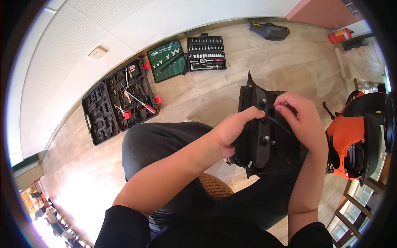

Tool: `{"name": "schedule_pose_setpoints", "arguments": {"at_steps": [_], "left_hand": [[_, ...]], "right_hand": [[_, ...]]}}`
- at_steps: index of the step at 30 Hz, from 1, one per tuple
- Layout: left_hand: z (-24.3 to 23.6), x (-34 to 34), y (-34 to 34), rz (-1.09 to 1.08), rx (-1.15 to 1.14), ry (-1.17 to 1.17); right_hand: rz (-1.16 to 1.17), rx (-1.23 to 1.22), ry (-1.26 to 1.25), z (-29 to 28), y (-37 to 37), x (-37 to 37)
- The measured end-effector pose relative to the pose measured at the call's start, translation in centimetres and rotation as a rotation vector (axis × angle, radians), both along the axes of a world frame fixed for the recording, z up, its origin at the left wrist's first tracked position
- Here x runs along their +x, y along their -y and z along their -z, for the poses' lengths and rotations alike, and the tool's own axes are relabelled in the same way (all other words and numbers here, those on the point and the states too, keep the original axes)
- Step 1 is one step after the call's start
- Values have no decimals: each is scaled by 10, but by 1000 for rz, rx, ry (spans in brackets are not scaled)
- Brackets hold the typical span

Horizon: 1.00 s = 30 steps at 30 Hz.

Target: Repairing or assembling a motorcycle tail light component using a ratchet and socket.

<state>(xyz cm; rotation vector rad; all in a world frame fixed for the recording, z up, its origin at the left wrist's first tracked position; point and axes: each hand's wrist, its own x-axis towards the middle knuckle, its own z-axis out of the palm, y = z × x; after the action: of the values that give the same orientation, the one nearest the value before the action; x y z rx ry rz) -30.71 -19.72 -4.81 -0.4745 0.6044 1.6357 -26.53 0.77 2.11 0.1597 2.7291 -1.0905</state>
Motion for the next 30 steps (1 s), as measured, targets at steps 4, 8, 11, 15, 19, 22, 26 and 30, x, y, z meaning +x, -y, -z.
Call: {"name": "schedule_pose_setpoints", "arguments": {"at_steps": [4, 8, 11, 15, 19, 22, 26, 30], "left_hand": [[10, -4, 2, 6, -3, -13], [3, -4, 3, 15, -37, -59], [-3, -6, 3, 23, -84, -80], [-3, -5, 2, 14, -114, -103], [-2, -4, 3, 6, -84, -96], [1, -3, 2, 18, -81, -92], [1, -2, 0, -9, -101, -92], [0, -5, -1, 20, -85, -96]], "right_hand": [[-106, -20, -60, 5, -1, 1], [-144, 21, 12, -4, -7, 2], [-191, 47, -1, -1, -11, 1], [-179, 59, -43, 0, -10, 1], [-159, 183, -60, 6, -12, 2], [-159, 222, -73, 3, -11, 3], [-149, 267, -81, 9, -11, 3], [-93, 235, -21, 7, -9, 4]]}}
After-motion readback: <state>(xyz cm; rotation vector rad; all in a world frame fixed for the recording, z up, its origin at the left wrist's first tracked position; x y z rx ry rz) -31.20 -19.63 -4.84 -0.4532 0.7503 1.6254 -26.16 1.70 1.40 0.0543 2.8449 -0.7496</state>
